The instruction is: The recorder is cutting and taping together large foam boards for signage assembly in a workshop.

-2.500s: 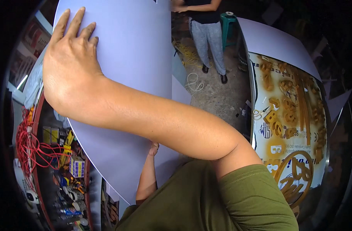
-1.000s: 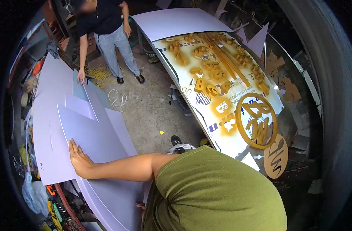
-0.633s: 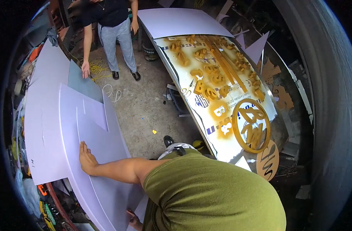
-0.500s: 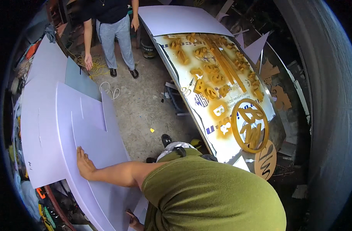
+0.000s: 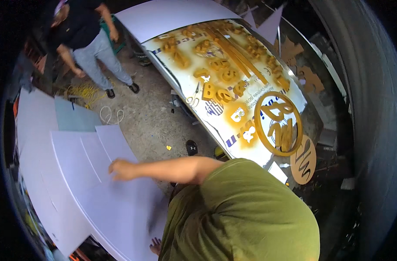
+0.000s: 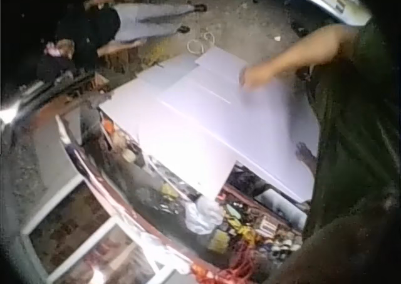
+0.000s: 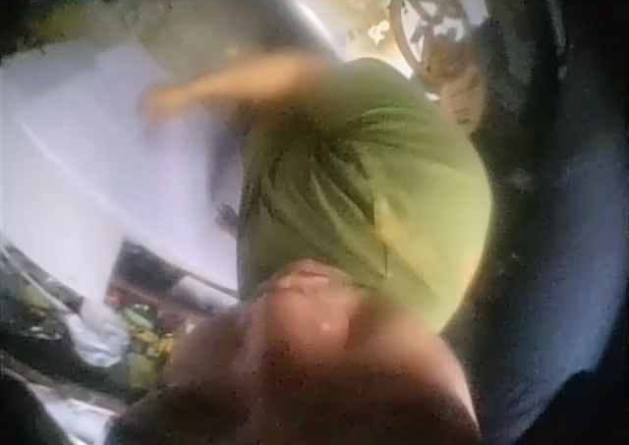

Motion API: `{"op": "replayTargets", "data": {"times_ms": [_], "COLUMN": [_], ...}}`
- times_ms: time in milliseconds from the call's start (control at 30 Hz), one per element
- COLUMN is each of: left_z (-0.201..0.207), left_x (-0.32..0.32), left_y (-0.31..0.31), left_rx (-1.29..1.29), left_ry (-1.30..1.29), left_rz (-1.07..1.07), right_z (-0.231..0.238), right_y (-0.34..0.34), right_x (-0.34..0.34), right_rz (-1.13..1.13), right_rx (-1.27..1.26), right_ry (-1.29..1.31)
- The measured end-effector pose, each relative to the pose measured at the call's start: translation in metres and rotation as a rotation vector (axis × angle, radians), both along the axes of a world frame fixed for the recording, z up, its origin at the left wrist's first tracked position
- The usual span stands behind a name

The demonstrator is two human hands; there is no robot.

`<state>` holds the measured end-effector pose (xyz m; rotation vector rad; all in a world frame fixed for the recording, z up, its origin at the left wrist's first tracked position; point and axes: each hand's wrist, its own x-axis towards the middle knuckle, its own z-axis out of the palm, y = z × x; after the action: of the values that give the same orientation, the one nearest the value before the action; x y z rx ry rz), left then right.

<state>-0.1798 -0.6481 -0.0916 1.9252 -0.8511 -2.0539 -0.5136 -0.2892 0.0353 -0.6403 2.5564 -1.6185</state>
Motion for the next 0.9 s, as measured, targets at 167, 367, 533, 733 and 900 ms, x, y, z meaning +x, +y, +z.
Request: {"op": "replayTargets", "data": {"times_ms": [167, 367, 533, 733, 900], "left_z": [0.040, 0.096, 0.140, 0.156, 0.157], "left_x": [-0.081, -0.184, -0.244, -0.280, -0.306], "left_y": [0.089, 0.153, 0.218, 0.276, 0.298], "left_rx": [-0.030, -0.108, -0.234, -0.224, -0.226], "left_ry": [-0.145, -0.116, -0.163, -0.194, -0.230], "left_rz": [-1.006, -1.516, -1.693, -1.899, -1.945], "right_z": [0.031, 0.006, -0.028, -0.047, -0.058], "right_y": [0.277, 0.540, 0.638, 0.660, 0.666], "right_x": [0.025, 0.110, 0.135, 0.101, 0.076], "right_rz": [-0.660, -1.422, -1.535, -1.256, -1.172], "right_rx": [0.134, -0.202, -0.037, 0.131, 0.269], "right_ry": [-0.128, -0.142, -0.214, -0.329, -0.444]}}
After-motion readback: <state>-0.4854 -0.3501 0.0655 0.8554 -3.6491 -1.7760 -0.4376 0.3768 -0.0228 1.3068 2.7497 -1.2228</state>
